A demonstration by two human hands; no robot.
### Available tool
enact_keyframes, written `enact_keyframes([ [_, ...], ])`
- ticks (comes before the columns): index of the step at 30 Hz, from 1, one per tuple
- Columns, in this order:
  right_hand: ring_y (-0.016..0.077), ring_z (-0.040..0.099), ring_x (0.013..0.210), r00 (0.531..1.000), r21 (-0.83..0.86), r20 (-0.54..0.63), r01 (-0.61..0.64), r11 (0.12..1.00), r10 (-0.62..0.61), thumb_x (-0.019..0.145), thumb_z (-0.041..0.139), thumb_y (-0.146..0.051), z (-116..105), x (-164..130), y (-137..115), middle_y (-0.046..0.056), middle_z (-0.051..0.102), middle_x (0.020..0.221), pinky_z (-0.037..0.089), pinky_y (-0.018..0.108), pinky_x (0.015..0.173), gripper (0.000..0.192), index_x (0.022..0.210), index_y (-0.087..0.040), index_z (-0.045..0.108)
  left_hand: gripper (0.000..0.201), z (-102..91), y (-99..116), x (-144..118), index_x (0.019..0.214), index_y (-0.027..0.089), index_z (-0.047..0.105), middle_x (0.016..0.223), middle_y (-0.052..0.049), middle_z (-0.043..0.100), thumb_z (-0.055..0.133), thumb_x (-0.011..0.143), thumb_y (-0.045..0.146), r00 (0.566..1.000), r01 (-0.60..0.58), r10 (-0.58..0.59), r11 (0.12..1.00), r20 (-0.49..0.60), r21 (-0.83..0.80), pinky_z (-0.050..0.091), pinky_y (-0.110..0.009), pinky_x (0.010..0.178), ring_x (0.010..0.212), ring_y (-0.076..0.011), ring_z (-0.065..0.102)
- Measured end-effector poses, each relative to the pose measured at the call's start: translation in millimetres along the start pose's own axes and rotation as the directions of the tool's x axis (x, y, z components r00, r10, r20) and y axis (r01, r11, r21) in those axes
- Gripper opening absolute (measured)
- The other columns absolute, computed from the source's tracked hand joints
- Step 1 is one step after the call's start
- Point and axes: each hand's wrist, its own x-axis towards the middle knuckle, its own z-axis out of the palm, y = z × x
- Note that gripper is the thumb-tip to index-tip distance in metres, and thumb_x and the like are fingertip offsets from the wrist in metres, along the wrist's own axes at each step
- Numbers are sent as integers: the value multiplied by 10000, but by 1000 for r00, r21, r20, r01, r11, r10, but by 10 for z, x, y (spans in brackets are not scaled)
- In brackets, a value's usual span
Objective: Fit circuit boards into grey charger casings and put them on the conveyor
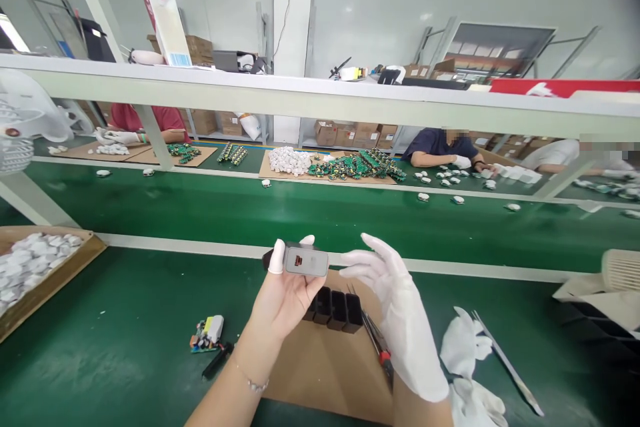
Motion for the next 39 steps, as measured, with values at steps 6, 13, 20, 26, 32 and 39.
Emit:
enact_keyframes([
  [6,230,607,1020,999,-39,37,34,999,-33,984,296,-453,15,-19,51,79,622,1149,445,433,956,414,1320,-252,430,493,-6,-58,-20,1133,126,591,982,-98,655,338,963,512,996,59,-63,996,70,69,571,-238,737,848,-159,672],
  [13,242,586,1068,998,-98,-19,54,994,-56,988,285,-423,-106,-49,-72,76,599,1188,416,437,978,413,1320,-248,458,552,-215,419,-138,1199,174,566,1092,-100,648,613,806,558,851,-522,447,652,276,550,541,-297,820,963,-210,637],
  [20,266,572,1096,975,-70,-141,164,984,-172,975,287,-327,-285,-98,-228,83,604,1203,382,456,1015,402,1274,-208,529,555,-1322,1402,-105,1275,150,470,1302,-148,500,565,816,449,513,-159,609,-625,605,764,462,-369,979,1148,-261,552],
  [26,271,580,1091,971,-91,-157,165,982,-177,953,308,-249,-303,-180,-261,82,601,1223,382,462,1013,389,1239,-201,568,460,-1839,1574,-87,1126,163,588,1179,-113,605,602,754,434,671,-54,502,-701,546,711,523,-341,881,992,-253,643],
  [32,272,581,1087,961,-111,-163,209,972,-225,941,304,-246,-326,-208,-263,83,603,1219,388,464,1010,399,1230,-202,577,465,-1996,1522,-182,1147,158,574,1182,-125,592,564,764,421,668,23,528,-719,524,695,538,-344,850,973,-258,653],
  [39,290,587,1062,942,-136,-180,262,956,-284,944,349,-339,-375,-202,-199,96,612,1199,398,476,976,389,1220,-200,585,492,-2168,1557,-272,1234,165,532,1244,-132,558,508,801,396,614,115,590,-724,524,680,521,-365,889,1057,-273,614],
])
